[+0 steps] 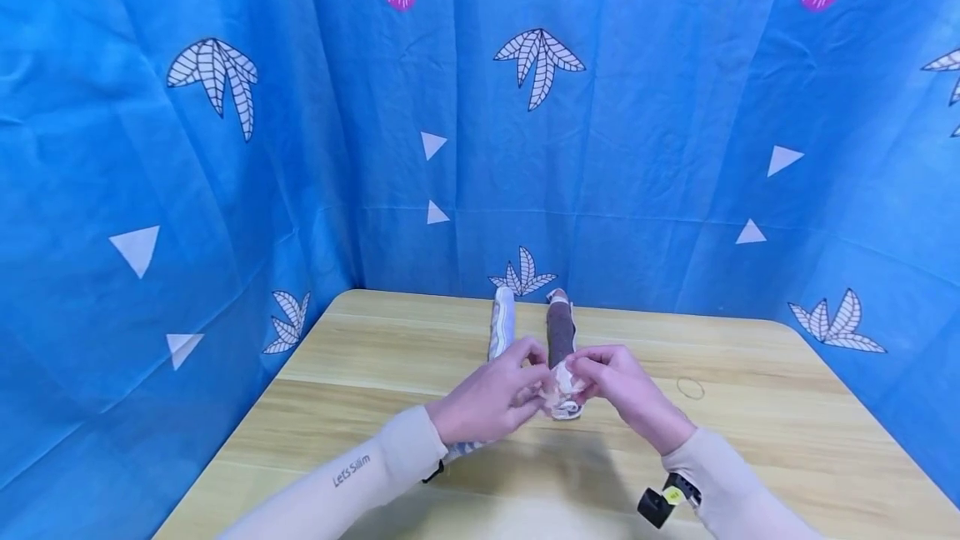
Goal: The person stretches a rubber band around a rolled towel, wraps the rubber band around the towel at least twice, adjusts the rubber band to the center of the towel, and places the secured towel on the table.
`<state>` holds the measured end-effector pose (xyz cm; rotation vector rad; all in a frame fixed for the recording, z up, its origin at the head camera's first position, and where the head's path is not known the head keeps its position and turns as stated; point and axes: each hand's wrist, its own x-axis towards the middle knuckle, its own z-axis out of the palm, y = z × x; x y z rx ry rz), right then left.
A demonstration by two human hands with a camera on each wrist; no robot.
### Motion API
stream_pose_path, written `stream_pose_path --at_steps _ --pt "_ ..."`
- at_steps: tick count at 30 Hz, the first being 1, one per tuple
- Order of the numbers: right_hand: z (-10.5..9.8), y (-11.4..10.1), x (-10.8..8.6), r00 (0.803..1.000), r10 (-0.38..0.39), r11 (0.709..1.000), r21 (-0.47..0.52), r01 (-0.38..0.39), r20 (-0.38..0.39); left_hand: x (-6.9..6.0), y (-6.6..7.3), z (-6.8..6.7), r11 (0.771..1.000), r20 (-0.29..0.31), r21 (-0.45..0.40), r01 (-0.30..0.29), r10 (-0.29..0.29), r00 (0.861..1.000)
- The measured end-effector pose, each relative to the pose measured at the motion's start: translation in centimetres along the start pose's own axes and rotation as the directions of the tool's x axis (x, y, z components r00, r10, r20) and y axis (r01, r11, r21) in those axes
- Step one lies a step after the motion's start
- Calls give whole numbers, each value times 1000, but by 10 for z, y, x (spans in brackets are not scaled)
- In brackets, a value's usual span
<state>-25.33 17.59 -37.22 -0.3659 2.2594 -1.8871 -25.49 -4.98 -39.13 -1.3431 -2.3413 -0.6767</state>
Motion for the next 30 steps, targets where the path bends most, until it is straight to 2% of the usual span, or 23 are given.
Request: stream_pose_path --at_steps 2,4,11,16,22,26,30 --pt "-2 1 0 1000 1 1000 1 -1 15 -2 0 0 997 17 -30 77 -77 997" --pt "-4 1 0 1000 -8 1000 2 8 29 -3 -1 2 991 21 -58 123 -122 992" --pt "-7 3 -2 995 -54 999 -5 54 78 -3 -1 8 983 -17 -80 164 -166 986" --pt "-9 4 -4 994 -66 995 -65 71 88 -2 -3 10 988 -47 -93 126 -131 990" --pt "-6 4 -5 993 -110 985 -125 116 52 -1 -5 13 999 -90 -52 10 -14 996" --pt "-2 4 -5 996 -86 991 -99 86 -5 2 -8 15 999 -105 -7 -48 47 993" --pt "0 4 -4 998 -50 997 -56 47 -45 4 -8 17 999 -95 -12 -46 45 995"
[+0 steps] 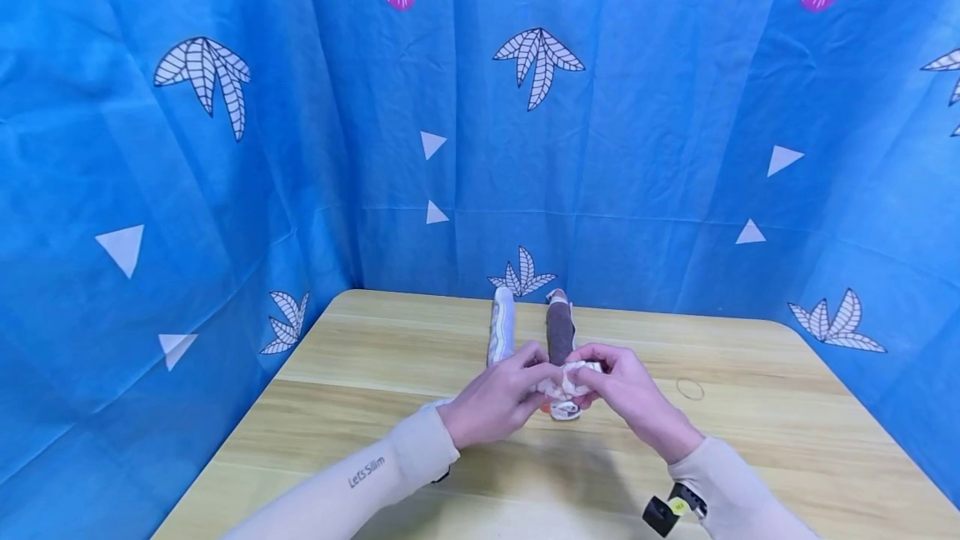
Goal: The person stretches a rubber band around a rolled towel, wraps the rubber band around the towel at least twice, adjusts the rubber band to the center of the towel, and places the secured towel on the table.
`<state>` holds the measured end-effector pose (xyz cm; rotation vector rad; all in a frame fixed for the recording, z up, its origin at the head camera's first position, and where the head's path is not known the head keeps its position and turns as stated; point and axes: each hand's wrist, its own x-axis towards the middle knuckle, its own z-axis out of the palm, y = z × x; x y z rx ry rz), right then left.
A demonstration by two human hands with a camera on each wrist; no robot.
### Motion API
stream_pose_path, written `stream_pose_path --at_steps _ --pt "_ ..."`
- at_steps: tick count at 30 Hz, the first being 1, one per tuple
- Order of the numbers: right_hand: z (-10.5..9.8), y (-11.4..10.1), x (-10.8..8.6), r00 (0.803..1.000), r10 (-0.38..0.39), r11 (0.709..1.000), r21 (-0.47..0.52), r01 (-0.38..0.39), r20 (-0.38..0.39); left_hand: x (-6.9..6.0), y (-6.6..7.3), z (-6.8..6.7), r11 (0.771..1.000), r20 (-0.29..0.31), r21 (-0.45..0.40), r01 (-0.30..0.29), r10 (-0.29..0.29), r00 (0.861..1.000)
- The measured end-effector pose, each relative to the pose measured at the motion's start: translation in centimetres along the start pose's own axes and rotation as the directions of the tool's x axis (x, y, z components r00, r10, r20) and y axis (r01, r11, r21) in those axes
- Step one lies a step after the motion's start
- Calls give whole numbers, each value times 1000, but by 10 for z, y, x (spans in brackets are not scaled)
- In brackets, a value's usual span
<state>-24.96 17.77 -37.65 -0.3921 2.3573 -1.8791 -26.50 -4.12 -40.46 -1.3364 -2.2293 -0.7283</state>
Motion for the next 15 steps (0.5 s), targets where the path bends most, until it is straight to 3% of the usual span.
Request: stream_pose_path --at_steps 11,15 --pt "0 1 2 999 29 999 35 -29 -20 5 8 -1 999 93 4 54 -54 994" --pt "-3 0 0 999 32 996 81 -32 -1 4 5 -1 1000 112 26 -2 -1 994"
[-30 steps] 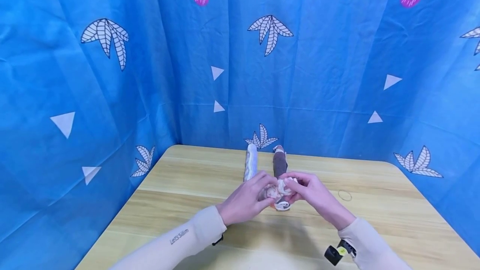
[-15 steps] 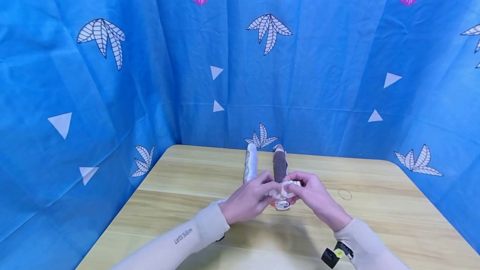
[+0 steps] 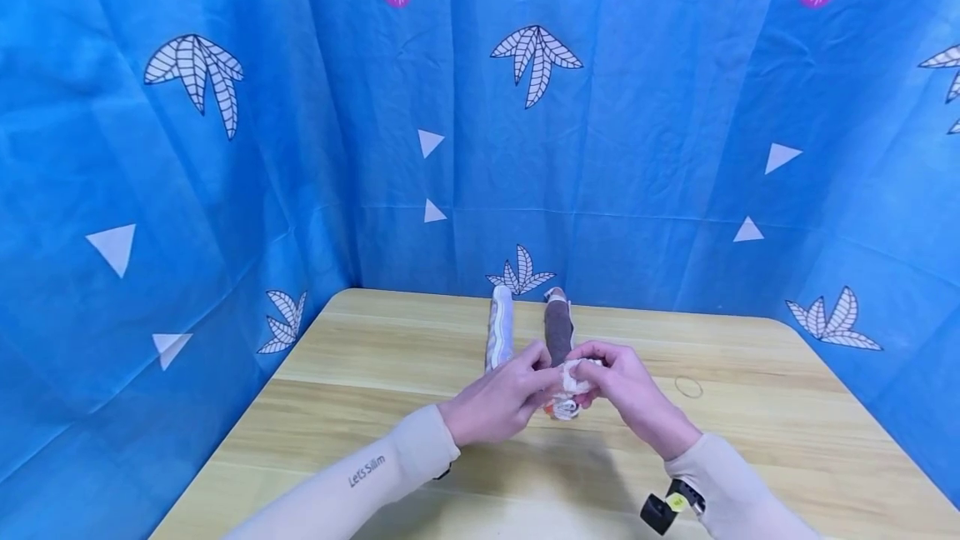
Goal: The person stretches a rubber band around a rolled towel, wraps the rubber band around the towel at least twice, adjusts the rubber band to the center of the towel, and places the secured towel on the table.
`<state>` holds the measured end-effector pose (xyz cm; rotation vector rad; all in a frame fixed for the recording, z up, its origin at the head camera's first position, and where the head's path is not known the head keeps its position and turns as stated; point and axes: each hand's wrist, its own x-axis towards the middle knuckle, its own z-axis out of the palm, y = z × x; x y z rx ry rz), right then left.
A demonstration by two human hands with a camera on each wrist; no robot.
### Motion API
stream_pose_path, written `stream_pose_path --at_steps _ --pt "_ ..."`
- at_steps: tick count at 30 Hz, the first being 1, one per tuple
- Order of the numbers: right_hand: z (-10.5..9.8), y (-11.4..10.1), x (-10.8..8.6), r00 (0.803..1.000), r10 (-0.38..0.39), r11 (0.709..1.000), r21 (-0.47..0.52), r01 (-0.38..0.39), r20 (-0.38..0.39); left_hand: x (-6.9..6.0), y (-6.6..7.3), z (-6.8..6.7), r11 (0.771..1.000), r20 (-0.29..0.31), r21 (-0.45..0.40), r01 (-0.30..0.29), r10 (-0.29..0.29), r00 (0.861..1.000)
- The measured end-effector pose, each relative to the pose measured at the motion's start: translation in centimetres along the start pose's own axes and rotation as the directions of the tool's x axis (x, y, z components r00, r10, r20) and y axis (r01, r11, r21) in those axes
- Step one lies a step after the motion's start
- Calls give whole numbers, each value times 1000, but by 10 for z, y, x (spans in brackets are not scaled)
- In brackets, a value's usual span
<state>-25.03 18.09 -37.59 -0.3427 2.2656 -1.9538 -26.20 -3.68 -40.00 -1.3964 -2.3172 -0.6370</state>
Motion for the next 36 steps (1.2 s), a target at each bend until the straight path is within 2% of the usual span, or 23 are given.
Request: stream_pose_path --at_steps 2,4,8,11,15,21,30,36 --pt "-2 -1 0 1000 3 1000 18 -4 23 -1 -2 1 1000 -1 11 -29 29 1000" --pt "-5 -1 0 999 5 1000 29 -6 49 -2 -3 1 999 -5 4 -35 35 999" --pt "-7 0 -1 996 -6 1000 3 6 90 -5 -3 2 999 -17 -54 7 -8 1000" --pt "-5 0 -3 997 -5 1000 -3 5 80 -6 -1 2 996 -25 -76 46 -48 999" --pt "-3 0 -4 998 -1 1000 11 0 58 -6 2 5 998 -57 -37 60 -62 996" --pt "1 0 -3 1000 20 999 27 -19 -9 -3 5 7 997 -121 68 24 -15 992" --pt "5 3 1 995 55 998 43 -51 -84 3 5 7 993 -72 117 35 -27 997" --pt "5 5 4 994 58 997 50 -54 -95 4 1 11 992 -42 121 20 -15 999"
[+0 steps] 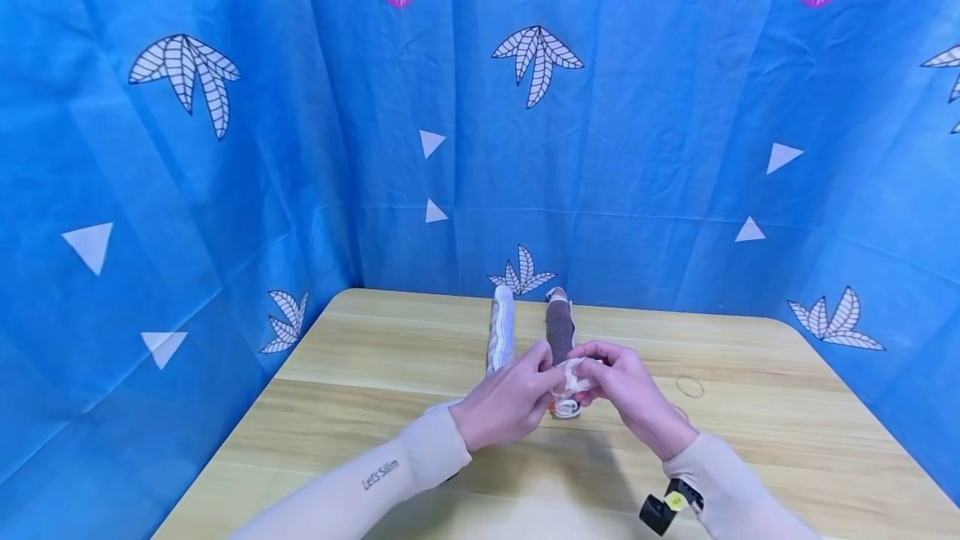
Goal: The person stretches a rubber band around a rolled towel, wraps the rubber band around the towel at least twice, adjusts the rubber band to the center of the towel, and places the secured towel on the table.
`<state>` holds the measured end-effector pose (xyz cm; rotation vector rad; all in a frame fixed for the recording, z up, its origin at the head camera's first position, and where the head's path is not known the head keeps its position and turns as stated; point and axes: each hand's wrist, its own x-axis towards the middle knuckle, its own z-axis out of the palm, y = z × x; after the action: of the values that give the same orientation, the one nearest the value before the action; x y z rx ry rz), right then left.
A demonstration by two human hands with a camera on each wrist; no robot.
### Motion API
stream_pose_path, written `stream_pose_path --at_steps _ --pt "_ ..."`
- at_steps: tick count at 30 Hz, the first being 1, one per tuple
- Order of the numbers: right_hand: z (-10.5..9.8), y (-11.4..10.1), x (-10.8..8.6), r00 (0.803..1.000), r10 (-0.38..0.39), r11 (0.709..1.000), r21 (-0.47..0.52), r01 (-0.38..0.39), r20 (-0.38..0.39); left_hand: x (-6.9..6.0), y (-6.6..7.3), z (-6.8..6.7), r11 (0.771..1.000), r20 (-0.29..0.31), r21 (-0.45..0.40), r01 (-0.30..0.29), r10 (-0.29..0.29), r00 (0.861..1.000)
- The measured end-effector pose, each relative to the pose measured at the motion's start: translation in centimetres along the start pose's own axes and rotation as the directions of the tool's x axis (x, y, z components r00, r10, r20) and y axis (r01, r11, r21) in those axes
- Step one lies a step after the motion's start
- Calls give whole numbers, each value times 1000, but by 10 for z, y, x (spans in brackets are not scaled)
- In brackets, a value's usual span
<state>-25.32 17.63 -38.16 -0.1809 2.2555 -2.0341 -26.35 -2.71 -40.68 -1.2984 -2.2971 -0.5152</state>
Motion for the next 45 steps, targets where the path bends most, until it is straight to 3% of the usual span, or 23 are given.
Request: stream_pose_path --at_steps 6,12,18,22,25,28,32,35,38,41,45 --pt "-6 -3 3 1000 17 998 60 -16 -1 -6 -8 2 995 -12 67 -73 74 997" --pt "-9 -6 2 1000 10 993 115 -13 22 -10 -14 -4 992 3 124 11 -11 1000" --pt "-9 -3 -4 992 -58 996 -68 66 109 -7 -15 -10 992 70 91 83 -89 994" --pt "-11 2 -7 973 -162 961 -198 194 167 -7 -16 -13 985 123 -32 167 -162 979" --pt "-13 5 -8 946 -248 919 -259 298 209 -6 -17 -16 958 174 -142 250 -224 959" --pt "-16 6 -9 914 -328 872 -297 390 240 -3 -17 -19 913 232 -254 319 -262 937" --pt "-21 5 -8 878 -388 825 -317 467 282 0 -18 -24 843 314 -389 371 -258 914" --pt "-24 4 -6 866 -386 813 -326 482 317 1 -21 -25 788 369 -465 403 -241 898" --pt "-25 1 -5 876 -364 808 -360 466 316 -1 -21 -23 744 393 -518 423 -232 890" --pt "-25 0 -4 895 -334 824 -369 429 294 -3 -18 -19 721 377 -552 420 -234 896" --pt "-23 0 -3 916 -302 862 -336 381 264 -4 -11 -13 768 324 -498 402 -265 908"
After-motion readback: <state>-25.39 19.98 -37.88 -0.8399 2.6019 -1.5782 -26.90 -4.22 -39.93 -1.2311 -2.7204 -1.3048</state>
